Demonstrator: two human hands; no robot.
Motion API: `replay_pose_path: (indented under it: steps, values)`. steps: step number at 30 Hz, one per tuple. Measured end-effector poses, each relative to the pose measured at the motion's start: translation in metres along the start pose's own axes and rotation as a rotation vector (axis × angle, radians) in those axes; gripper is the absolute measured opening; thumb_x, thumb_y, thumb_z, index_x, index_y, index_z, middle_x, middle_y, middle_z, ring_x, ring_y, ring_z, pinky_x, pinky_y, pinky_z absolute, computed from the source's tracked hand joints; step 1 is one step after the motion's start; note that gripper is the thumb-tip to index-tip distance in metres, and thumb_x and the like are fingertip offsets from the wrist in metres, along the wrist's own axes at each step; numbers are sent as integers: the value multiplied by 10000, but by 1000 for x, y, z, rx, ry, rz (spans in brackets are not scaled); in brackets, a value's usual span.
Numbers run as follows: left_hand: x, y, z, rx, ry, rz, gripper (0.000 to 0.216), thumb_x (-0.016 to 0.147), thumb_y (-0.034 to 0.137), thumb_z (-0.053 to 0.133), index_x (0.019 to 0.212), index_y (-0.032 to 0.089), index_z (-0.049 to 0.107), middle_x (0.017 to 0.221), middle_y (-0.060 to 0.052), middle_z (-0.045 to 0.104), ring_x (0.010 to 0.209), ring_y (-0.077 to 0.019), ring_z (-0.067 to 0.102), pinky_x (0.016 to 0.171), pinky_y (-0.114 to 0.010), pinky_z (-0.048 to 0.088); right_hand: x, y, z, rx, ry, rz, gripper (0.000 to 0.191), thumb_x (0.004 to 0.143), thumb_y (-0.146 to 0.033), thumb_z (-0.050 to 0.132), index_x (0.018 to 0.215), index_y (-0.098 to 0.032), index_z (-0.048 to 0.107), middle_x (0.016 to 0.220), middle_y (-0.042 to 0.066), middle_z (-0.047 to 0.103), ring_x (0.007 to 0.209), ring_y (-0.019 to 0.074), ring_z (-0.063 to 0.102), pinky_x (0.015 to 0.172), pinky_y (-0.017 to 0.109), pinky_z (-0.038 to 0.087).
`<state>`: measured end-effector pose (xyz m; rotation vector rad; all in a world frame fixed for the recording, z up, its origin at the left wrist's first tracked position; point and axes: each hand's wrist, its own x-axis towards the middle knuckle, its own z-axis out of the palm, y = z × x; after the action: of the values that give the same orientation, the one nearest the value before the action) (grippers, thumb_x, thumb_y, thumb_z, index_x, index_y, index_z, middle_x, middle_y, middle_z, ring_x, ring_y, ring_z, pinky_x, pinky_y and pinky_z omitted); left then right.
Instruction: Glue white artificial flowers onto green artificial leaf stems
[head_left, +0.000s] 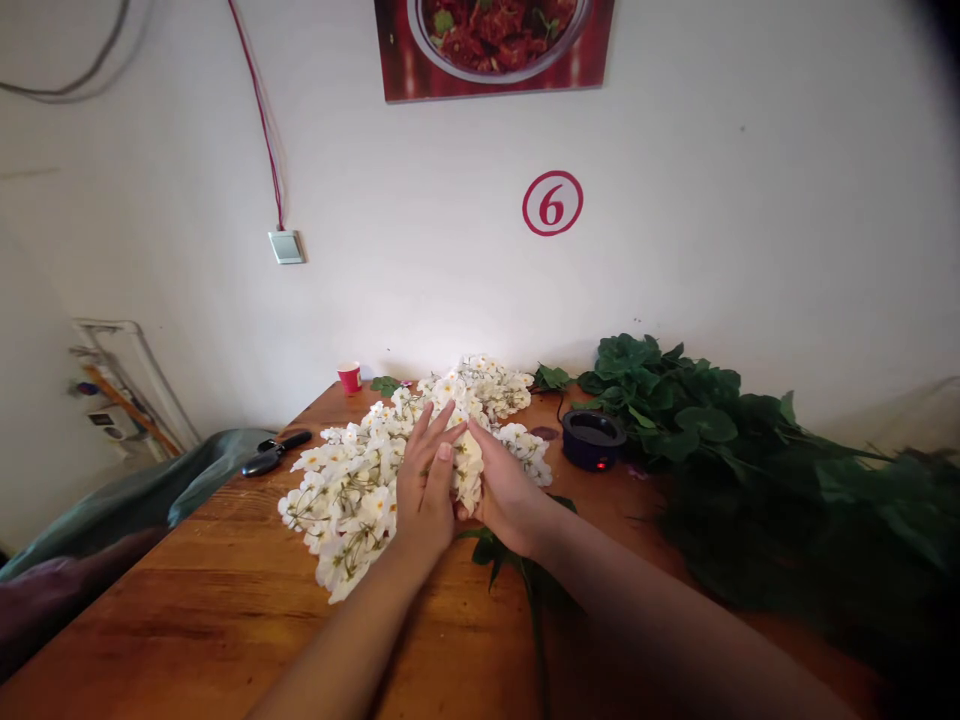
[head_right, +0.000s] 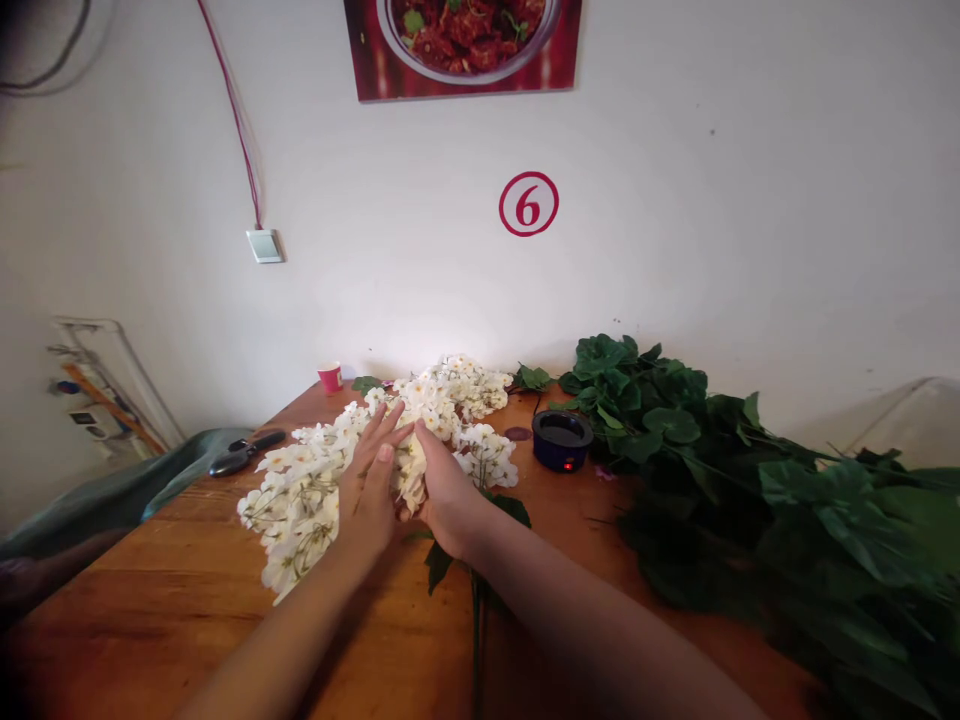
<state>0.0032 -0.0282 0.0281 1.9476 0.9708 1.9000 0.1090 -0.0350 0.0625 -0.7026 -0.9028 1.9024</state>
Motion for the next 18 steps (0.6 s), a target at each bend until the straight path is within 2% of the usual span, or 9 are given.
replay_pose_path:
  steps: [3, 6, 10, 14, 16, 18]
  values:
    - [-3, 2, 4, -113, 66, -64, 357, 995, 362, 414, 1076, 259, 747, 1319, -29, 642, 1375, -253, 439, 1182, -511, 275, 6, 13, 0, 0, 93, -94, 437, 928, -567, 459, 1139, -229, 640, 879, 53, 719, 802, 208, 670, 624, 287, 495]
    - [-7, 1, 9, -193, 110, -133, 390, 996, 388, 402, 1031, 239, 761, 1254, -46, 679, 1288, -255, 537, 1156, -492, 339, 13, 24, -1, 24, 148, -200, 414, 914, -535, 487, 1159, -239, 641, 939, 45, 719, 892, 206, 668, 750, 302, 512]
    - [-17, 2, 18, -255, 97, -160, 327, 967, 387, 476, 1049, 231, 752, 1229, -63, 692, 1237, -258, 583, 1140, -482, 374, 13, 31, -4, 14, 168, -337, 309, 877, -470, 534, 1057, -248, 651, 913, 26, 694, 940, 203, 639, 786, 288, 503]
    - [-24, 5, 25, -292, 55, -175, 296, 880, 351, 638, 1146, 241, 705, 1299, -68, 652, 1257, -262, 569, 1134, -476, 389, 8, 34, -10, -198, 151, -502, 173, 847, -400, 571, 906, -247, 623, 912, 24, 664, 957, 206, 609, 820, 292, 487]
    - [-24, 6, 26, -280, 55, -188, 267, 884, 339, 636, 1120, 243, 716, 1309, -61, 645, 1261, -256, 565, 1143, -476, 377, 9, 36, -12, -240, 146, -505, 176, 833, -414, 581, 876, -245, 604, 915, 29, 660, 965, 214, 602, 816, 300, 488]
    - [-23, 7, 26, -264, 64, -214, 242, 918, 346, 587, 1072, 237, 738, 1281, -58, 664, 1245, -248, 577, 1135, -468, 387, 12, 37, -11, -152, 154, -395, 226, 843, -463, 554, 876, -242, 588, 908, 40, 664, 982, 225, 606, 794, 308, 497]
